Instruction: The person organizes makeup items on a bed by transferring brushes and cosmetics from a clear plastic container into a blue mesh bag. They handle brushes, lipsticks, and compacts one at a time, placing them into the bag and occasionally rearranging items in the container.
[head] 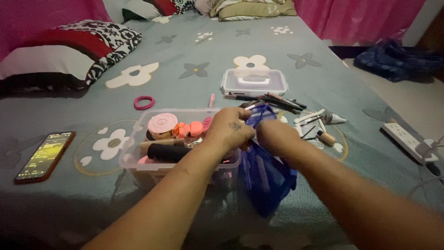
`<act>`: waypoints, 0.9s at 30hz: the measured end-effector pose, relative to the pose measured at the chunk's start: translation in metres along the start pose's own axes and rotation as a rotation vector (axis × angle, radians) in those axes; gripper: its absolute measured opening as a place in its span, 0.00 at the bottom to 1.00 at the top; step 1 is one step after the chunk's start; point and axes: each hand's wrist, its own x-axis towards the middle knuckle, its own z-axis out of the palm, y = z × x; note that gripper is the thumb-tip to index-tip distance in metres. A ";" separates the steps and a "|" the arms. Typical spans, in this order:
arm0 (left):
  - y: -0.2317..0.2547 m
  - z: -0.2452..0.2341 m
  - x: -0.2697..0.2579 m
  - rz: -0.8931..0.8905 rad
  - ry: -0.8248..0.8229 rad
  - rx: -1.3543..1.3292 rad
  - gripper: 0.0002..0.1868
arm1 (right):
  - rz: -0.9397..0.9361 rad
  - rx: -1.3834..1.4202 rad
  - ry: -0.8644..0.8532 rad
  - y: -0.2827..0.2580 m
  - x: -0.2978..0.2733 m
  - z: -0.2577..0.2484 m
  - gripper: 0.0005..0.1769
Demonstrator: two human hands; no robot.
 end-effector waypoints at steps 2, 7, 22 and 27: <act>0.000 -0.001 0.002 -0.001 -0.019 -0.025 0.30 | -0.055 0.063 -0.026 0.001 0.005 -0.024 0.11; -0.001 -0.002 0.007 -0.033 0.000 -0.006 0.32 | -0.103 0.197 0.127 0.021 0.039 -0.081 0.11; -0.008 -0.009 0.001 -0.028 -0.029 -0.052 0.36 | -0.335 0.085 0.104 0.061 0.208 0.011 0.11; -0.006 -0.011 -0.004 -0.062 -0.050 -0.008 0.37 | -0.444 0.199 -0.124 0.050 0.199 0.059 0.11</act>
